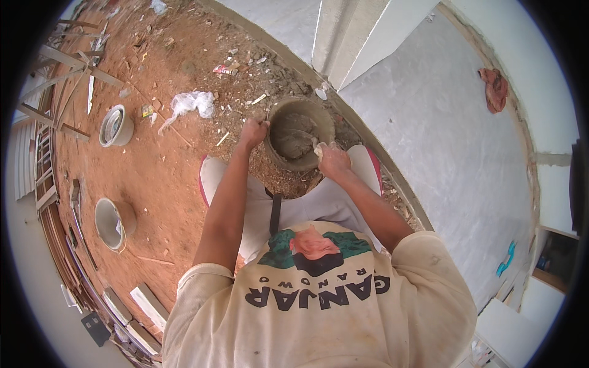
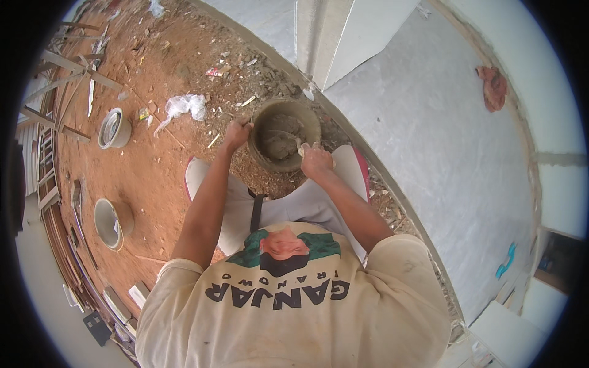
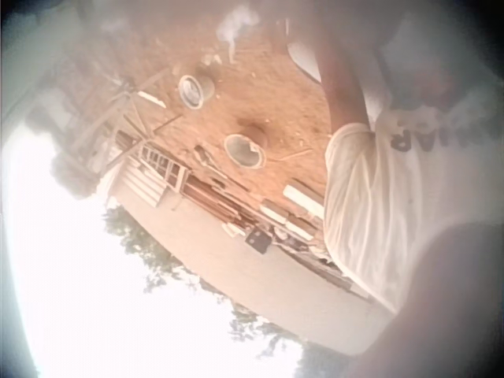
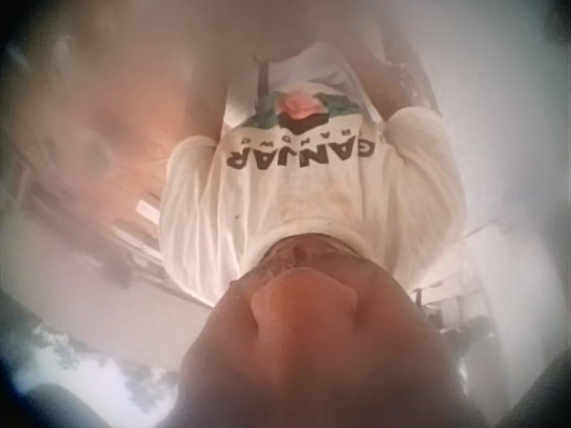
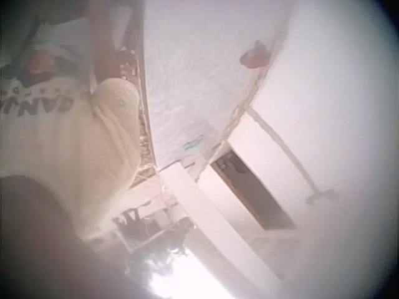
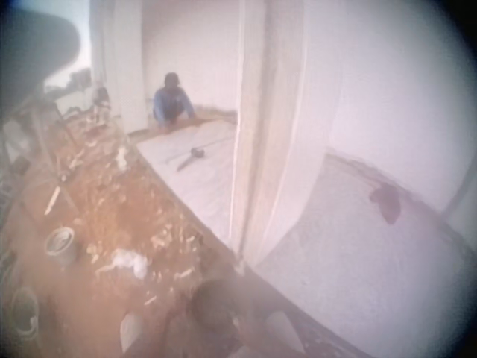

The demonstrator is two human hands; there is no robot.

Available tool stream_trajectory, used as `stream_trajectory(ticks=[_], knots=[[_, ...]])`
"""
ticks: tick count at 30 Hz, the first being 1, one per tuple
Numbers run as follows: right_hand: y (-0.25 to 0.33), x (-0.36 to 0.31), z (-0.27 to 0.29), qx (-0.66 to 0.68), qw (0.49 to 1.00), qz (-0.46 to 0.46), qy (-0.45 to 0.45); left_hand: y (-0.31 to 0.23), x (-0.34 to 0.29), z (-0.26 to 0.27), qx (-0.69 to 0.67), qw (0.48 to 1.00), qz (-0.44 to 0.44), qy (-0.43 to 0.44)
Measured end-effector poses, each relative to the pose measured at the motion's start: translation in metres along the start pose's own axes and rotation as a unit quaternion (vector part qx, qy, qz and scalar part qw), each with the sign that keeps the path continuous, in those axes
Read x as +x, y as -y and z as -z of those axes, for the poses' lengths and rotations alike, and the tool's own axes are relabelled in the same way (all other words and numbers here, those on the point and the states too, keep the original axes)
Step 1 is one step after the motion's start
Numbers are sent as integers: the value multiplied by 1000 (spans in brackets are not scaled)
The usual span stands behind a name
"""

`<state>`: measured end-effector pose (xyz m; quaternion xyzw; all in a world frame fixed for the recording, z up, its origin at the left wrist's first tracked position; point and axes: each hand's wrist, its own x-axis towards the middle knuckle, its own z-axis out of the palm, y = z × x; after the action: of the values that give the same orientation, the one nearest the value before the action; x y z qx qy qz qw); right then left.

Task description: The person scoops cement from a bucket using a trowel and applies it to the floor joints between tiles. They repeatedly smooth the cement into the gaps to fill them.

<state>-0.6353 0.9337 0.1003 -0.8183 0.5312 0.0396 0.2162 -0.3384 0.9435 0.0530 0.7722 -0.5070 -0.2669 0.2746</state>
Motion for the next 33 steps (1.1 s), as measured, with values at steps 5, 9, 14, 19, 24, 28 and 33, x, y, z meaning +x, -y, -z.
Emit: stream_trajectory(ticks=[5, 9, 14, 19, 24, 28, 33], knots=[[-13, 3, -1, 82, 991, 34, 102, -1, -4, 0, 0, 1000, -3, -21], [-12, 0, 27, 12, 996, 14, 89, -19, -18, 6, -12, 999, 37, 26], [-14, 24, 2, -8, 995, 38, 97, -11, -19, 8, -11, 999, 32, -18], [-9, 36, -26, 99, 973, 45, 205, -38, -26, 3, -26, 997, 58, 35], [-12, 33, 2, 391, 867, -33, 307, 7, -4, 0, -10, 999, 32, 12], [-41, -6, 21, 482, 837, -40, 258, 6, -3, -5, 34, 997, 42, 54], [-36, -43, 26, 598, 791, -30, 125, 44, 11, 16, 35, 993, 99, 44]])
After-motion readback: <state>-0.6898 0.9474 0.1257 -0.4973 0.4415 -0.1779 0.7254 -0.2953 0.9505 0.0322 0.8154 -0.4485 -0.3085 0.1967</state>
